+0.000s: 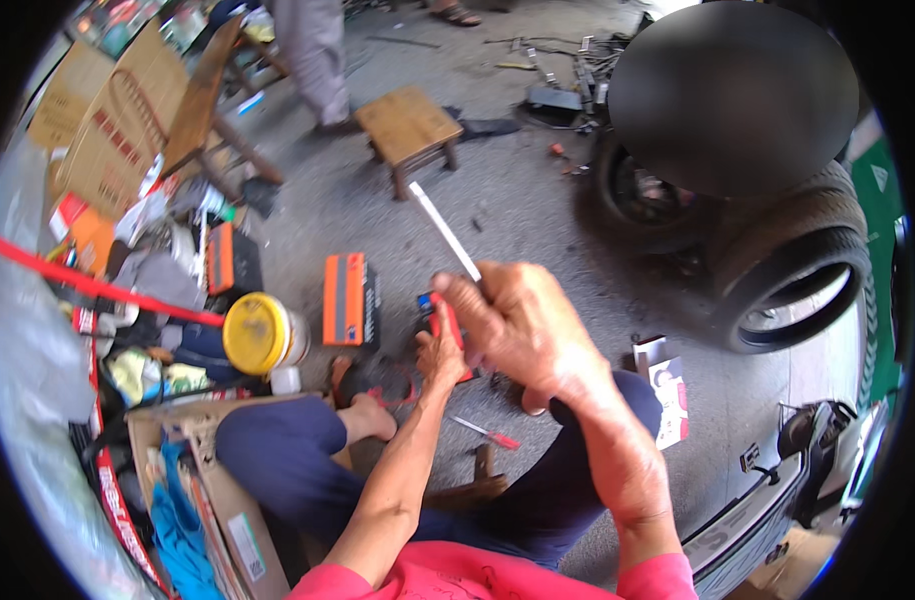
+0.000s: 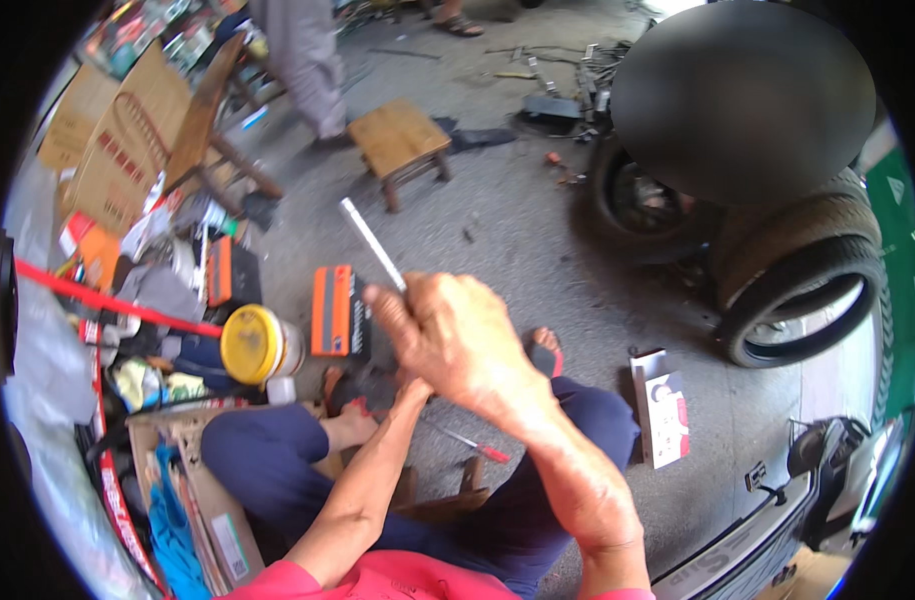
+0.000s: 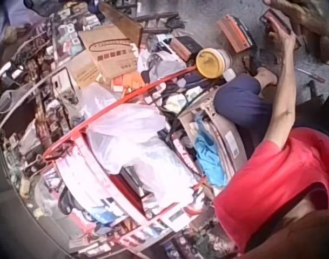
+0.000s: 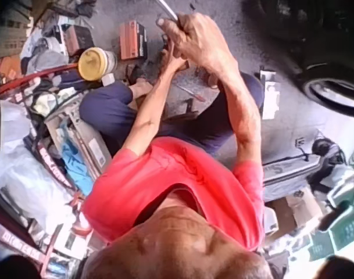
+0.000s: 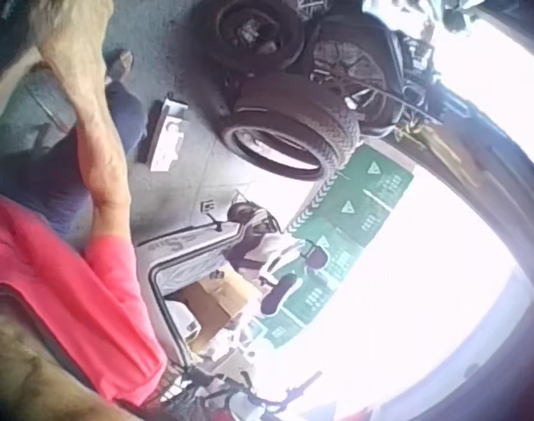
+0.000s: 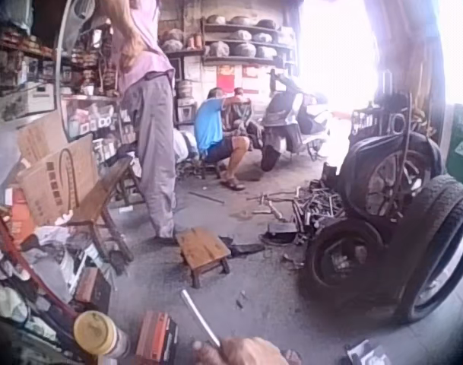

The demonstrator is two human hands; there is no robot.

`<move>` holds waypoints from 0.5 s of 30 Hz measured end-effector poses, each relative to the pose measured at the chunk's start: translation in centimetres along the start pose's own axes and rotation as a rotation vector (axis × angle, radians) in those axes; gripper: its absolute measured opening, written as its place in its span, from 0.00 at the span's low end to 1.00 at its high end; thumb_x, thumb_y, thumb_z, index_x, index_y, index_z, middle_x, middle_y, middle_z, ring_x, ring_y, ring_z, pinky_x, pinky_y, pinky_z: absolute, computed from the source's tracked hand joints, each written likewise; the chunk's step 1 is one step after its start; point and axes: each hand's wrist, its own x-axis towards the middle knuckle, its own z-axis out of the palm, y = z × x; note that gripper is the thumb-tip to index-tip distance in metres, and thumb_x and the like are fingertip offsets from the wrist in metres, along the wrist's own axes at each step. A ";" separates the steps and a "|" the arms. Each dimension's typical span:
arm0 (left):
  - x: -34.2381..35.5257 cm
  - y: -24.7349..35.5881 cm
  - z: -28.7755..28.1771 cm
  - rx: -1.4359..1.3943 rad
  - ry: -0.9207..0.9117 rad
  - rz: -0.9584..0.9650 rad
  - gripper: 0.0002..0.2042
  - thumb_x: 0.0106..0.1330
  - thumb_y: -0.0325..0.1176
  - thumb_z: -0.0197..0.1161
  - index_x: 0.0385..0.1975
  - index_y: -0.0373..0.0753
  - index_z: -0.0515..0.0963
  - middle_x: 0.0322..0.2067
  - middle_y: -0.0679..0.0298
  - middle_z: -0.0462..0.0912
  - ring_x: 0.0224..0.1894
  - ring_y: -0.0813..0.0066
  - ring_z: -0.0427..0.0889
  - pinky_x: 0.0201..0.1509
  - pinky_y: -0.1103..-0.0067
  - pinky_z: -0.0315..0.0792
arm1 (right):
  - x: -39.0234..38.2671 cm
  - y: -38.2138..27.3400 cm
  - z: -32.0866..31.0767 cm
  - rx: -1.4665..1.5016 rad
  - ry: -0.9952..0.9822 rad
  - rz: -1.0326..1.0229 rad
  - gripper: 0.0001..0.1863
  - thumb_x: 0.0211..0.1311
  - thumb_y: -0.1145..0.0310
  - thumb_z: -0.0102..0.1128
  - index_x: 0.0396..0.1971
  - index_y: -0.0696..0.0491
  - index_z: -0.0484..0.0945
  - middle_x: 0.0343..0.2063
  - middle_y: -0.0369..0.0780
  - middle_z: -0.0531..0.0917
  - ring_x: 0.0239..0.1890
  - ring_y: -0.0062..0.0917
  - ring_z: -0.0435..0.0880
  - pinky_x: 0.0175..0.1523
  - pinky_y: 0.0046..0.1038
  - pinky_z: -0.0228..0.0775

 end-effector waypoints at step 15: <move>0.6 -9.4 -10.8 -0.080 0.254 -0.844 0.48 0.41 0.42 0.79 0.63 0.34 0.60 0.57 0.45 0.67 0.58 0.47 0.71 0.61 0.61 0.70 | 2.0 -0.5 3.9 0.026 -0.047 0.031 0.30 0.72 0.47 0.49 0.22 0.60 0.77 0.09 0.40 0.78 0.17 0.26 0.84 0.26 0.30 0.73</move>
